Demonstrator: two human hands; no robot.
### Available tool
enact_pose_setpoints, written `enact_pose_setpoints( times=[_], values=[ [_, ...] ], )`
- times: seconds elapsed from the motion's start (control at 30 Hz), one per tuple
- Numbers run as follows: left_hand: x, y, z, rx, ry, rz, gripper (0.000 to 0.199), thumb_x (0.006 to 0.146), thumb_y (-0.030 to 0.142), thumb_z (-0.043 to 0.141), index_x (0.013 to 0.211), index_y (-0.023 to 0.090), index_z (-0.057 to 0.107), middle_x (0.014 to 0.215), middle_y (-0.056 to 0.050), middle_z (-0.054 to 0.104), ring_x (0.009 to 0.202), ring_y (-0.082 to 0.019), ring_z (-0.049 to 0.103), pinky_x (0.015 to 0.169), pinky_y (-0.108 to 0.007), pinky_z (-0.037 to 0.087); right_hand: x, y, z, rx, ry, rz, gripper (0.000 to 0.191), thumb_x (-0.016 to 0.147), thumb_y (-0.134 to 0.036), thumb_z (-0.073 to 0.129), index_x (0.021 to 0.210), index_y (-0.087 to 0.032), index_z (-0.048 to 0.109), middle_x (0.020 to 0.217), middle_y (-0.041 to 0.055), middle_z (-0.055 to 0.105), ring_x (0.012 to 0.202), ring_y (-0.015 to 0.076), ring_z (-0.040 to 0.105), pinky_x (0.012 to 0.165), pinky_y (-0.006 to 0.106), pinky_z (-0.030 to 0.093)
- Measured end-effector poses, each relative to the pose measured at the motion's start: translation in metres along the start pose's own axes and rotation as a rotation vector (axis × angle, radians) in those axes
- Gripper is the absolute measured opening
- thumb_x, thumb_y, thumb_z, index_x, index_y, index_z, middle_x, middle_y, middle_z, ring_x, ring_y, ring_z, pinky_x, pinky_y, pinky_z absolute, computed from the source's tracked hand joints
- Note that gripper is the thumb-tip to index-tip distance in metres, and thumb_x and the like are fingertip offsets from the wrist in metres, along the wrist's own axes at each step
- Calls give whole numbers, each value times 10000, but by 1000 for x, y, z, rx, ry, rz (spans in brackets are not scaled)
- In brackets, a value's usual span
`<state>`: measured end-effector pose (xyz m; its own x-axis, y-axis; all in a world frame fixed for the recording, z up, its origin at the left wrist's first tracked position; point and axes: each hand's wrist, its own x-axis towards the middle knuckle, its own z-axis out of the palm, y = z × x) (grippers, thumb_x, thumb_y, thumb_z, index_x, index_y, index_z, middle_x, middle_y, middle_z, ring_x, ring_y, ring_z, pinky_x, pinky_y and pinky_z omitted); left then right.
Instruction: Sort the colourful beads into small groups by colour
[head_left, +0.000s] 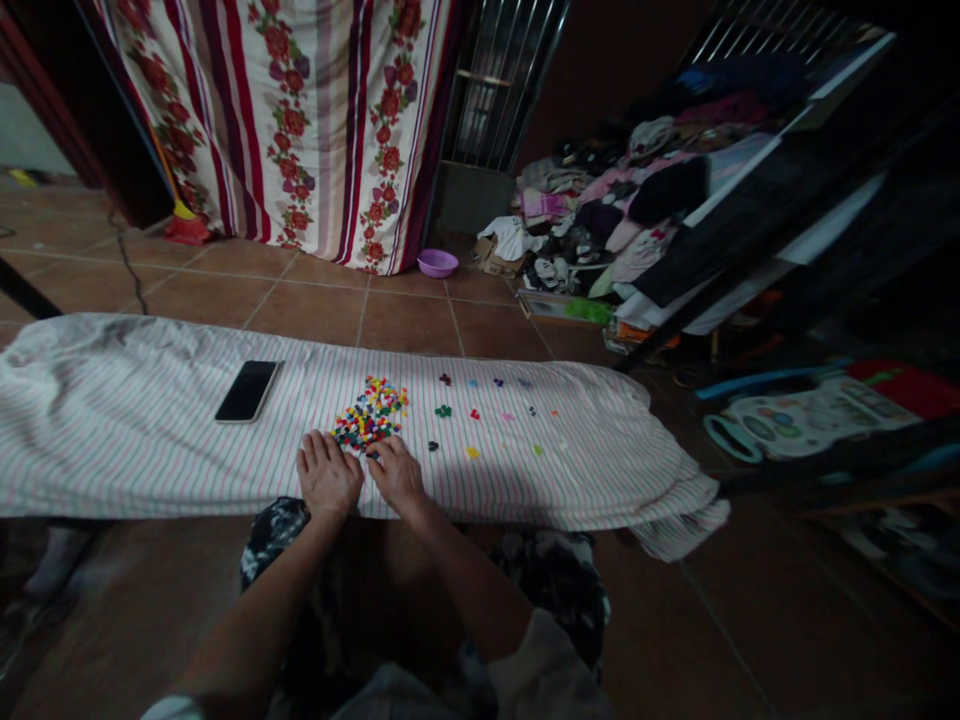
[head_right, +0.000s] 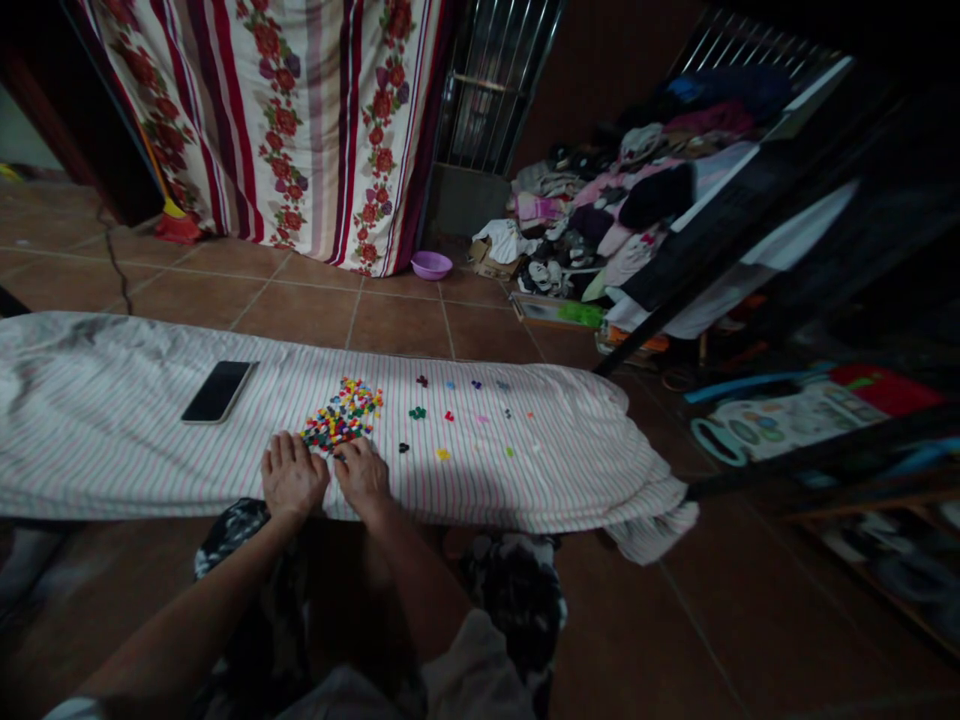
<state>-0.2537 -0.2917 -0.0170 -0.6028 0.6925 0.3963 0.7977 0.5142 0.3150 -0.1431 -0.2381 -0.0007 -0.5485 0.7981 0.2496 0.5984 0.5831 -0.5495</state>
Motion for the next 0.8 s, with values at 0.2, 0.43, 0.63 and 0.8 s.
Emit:
enact_pose_setpoints(
  times=[0.2, 0.43, 0.63, 0.8],
  values=[
    [0, -2, 3, 23, 9, 13, 586, 856, 297, 345, 1309, -53, 469, 1392, -289, 436, 1370, -357, 330, 1125, -507, 249, -3, 6, 2, 149, 41, -39, 166, 851, -184, 551, 995, -222, 625, 970, 18, 632, 864, 142, 589, 788, 240, 469],
    [-1, -1, 3, 4, 25, 9, 584, 850, 295, 351, 1308, -47, 472, 1391, -289, 438, 1371, -355, 331, 1124, -514, 249, -13, 12, -3, 218, 156, 8, 188, 818, -146, 498, 936, -212, 628, 865, 16, 641, 755, 140, 590, 764, 251, 473],
    [-1, -1, 4, 6, 51, 25, 587, 849, 298, 349, 1309, -47, 468, 1391, -291, 436, 1369, -357, 333, 1117, -513, 261, -24, 21, -16, 221, 248, 55, 236, 824, -161, 462, 955, -220, 650, 877, 28, 649, 809, 148, 604, 744, 241, 472],
    [-1, -2, 4, -11, 38, 19, 595, 845, 301, 344, 1311, -48, 465, 1397, -286, 431, 1374, -356, 323, 1123, -512, 251, -33, 46, -31, 192, 252, 153, 234, 849, -185, 470, 980, -228, 660, 913, 28, 662, 842, 154, 622, 763, 252, 477]
  ],
)
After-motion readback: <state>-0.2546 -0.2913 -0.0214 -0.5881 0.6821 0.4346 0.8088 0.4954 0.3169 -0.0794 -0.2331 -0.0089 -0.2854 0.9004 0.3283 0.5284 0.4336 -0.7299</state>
